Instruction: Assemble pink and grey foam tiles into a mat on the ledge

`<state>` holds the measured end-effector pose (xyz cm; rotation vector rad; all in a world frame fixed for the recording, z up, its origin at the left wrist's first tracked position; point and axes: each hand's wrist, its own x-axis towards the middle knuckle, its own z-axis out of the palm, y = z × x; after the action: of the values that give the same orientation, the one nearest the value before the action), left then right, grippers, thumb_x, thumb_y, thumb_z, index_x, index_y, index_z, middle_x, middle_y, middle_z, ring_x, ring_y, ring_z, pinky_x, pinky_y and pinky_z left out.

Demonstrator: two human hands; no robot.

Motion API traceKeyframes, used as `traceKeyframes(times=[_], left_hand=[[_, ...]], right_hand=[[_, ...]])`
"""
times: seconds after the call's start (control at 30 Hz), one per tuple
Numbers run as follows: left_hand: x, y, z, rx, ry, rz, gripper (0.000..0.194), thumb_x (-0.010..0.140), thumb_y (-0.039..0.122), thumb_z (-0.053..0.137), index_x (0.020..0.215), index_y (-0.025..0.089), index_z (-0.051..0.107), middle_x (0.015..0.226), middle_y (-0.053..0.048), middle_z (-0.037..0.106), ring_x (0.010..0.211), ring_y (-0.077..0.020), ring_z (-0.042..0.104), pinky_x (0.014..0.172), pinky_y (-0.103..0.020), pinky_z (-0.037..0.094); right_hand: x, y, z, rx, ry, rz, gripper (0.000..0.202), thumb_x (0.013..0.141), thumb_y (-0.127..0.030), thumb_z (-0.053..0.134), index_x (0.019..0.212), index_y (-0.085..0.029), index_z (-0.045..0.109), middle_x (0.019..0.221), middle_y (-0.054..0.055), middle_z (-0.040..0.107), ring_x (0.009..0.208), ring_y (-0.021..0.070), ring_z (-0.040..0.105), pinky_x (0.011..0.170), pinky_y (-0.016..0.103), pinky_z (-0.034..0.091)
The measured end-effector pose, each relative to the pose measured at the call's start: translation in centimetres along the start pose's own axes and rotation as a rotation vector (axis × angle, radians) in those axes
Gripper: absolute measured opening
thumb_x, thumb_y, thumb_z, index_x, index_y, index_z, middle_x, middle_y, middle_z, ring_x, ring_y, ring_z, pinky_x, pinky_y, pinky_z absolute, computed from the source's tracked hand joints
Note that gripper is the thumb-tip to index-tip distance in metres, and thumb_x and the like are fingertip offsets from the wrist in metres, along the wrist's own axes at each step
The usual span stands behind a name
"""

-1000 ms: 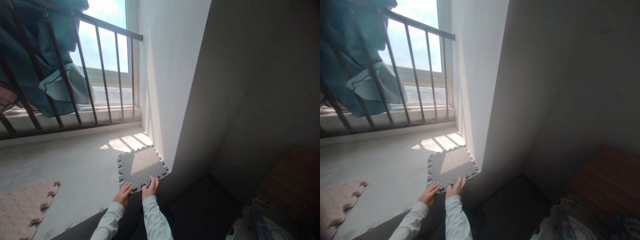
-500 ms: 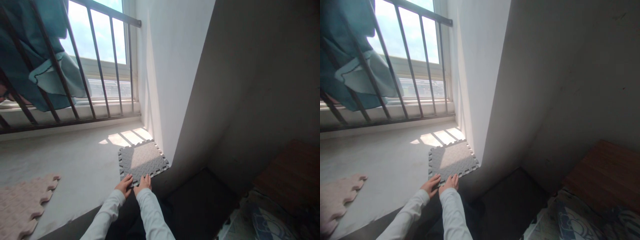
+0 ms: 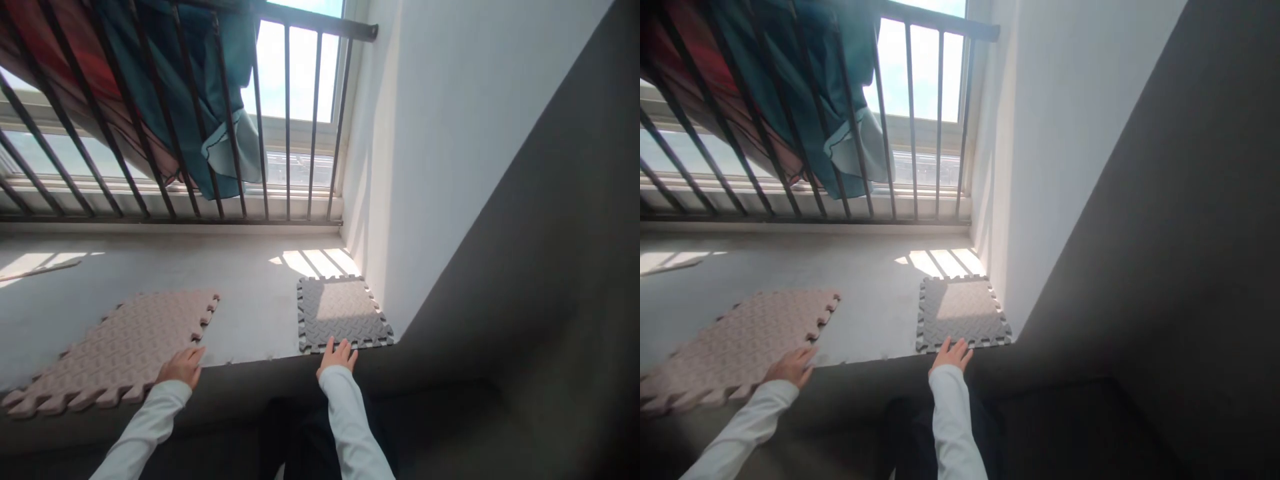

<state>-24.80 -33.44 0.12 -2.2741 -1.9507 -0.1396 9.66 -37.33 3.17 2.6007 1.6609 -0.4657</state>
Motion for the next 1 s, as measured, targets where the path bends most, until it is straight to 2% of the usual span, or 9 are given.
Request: traceKeyframes(times=[0.07, 0.13, 0.3, 0.43, 0.67, 0.73, 0.8, 0.9, 1.0], left_hand=[[-0.7, -2.2, -0.8, 0.046, -0.13, 0.014, 0.039, 0.07, 0.012, 0.041, 0.102, 0.021, 0.061, 0.106, -0.007, 0.061, 0.098, -0.0205, 0.053, 0.08, -0.031, 0.043], [-0.8, -3.1, -1.3, 0.054, -0.218, 0.062, 0.041, 0.068, 0.008, 0.044, 0.104, 0.021, 0.06, 0.109, -0.006, 0.06, 0.105, -0.0196, 0.049, 0.086, -0.029, 0.039], [0.2, -3.9, -1.8, 0.013, -0.29, 0.113, 0.047, 0.06, 0.005, 0.05, 0.103, 0.022, 0.061, 0.105, -0.003, 0.062, 0.103, -0.0183, 0.049, 0.093, -0.028, 0.034], [1.1, -4.5, -2.0, -0.035, -0.298, 0.131, 0.04, 0.063, 0.006, 0.048, 0.097, 0.02, 0.064, 0.102, -0.006, 0.064, 0.099, -0.0182, 0.053, 0.09, -0.028, 0.036], [3.2, -4.2, -3.0, -0.165, -0.188, 0.168, 0.033, 0.061, 0.016, 0.052, 0.092, 0.022, 0.064, 0.097, -0.004, 0.066, 0.095, -0.021, 0.053, 0.086, -0.03, 0.039], [3.9, -2.9, -4.0, -0.203, -0.091, 0.181, 0.027, 0.065, 0.022, 0.051, 0.089, 0.023, 0.064, 0.097, -0.004, 0.065, 0.095, -0.022, 0.052, 0.087, -0.033, 0.039], [4.7, -0.4, -5.2, -0.274, 0.045, 0.233, 0.024, 0.071, 0.03, 0.048, 0.089, 0.025, 0.064, 0.096, -0.004, 0.065, 0.095, -0.0215, 0.051, 0.09, -0.034, 0.037], [6.0, 5.8, -6.3, -0.403, 0.173, 0.313, 0.027, 0.076, 0.035, 0.044, 0.094, 0.026, 0.063, 0.095, -0.005, 0.064, 0.095, -0.021, 0.051, 0.091, -0.035, 0.037], [7.2, 13.4, -6.0, -0.489, 0.085, 0.349, 0.027, 0.075, 0.035, 0.046, 0.096, 0.025, 0.062, 0.1, -0.005, 0.064, 0.097, -0.0215, 0.053, 0.09, -0.035, 0.038]], right_hand=[[0.1, -0.5, -0.4, -0.08, -0.073, 0.033, 0.083, 0.061, -0.024, 0.063, 0.134, -0.011, 0.024, 0.139, 0.026, 0.018, 0.127, 0.0356, 0.013, 0.099, 0.054, -0.001], [0.1, -0.8, -0.6, -0.12, -0.098, 0.057, 0.084, 0.063, -0.028, 0.062, 0.135, -0.013, 0.021, 0.139, 0.025, 0.016, 0.128, 0.0351, 0.012, 0.1, 0.053, 0.002], [0.1, -0.4, -0.6, -0.091, -0.119, 0.072, 0.08, 0.068, -0.028, 0.057, 0.136, -0.015, 0.016, 0.142, 0.019, 0.013, 0.13, 0.0302, 0.009, 0.101, 0.051, 0.009], [-0.1, -0.1, -0.7, -0.076, -0.125, 0.068, 0.081, 0.068, -0.026, 0.058, 0.136, -0.016, 0.016, 0.143, 0.017, 0.012, 0.13, 0.0286, 0.008, 0.102, 0.05, 0.009], [-0.5, -0.5, -1.4, -0.035, -0.138, 0.08, 0.082, 0.066, -0.026, 0.06, 0.136, -0.015, 0.017, 0.143, 0.018, 0.011, 0.13, 0.0291, 0.007, 0.102, 0.048, 0.01], [-0.6, -0.6, -1.5, -0.025, -0.13, 0.085, 0.082, 0.065, -0.026, 0.06, 0.136, -0.015, 0.018, 0.142, 0.018, 0.012, 0.13, 0.0293, 0.007, 0.102, 0.048, 0.011], [-0.7, -0.6, -1.4, -0.018, -0.113, 0.085, 0.083, 0.064, -0.025, 0.061, 0.135, -0.015, 0.02, 0.142, 0.018, 0.013, 0.13, 0.0298, 0.008, 0.102, 0.047, 0.011], [-0.5, -0.6, -1.0, -0.006, -0.084, 0.087, 0.083, 0.062, -0.025, 0.063, 0.135, -0.015, 0.023, 0.142, 0.019, 0.014, 0.13, 0.0301, 0.01, 0.102, 0.047, 0.013], [-0.3, -0.5, -0.3, 0.002, -0.027, 0.084, 0.082, 0.061, -0.025, 0.064, 0.134, -0.016, 0.026, 0.141, 0.02, 0.017, 0.129, 0.0295, 0.013, 0.101, 0.048, 0.016]])
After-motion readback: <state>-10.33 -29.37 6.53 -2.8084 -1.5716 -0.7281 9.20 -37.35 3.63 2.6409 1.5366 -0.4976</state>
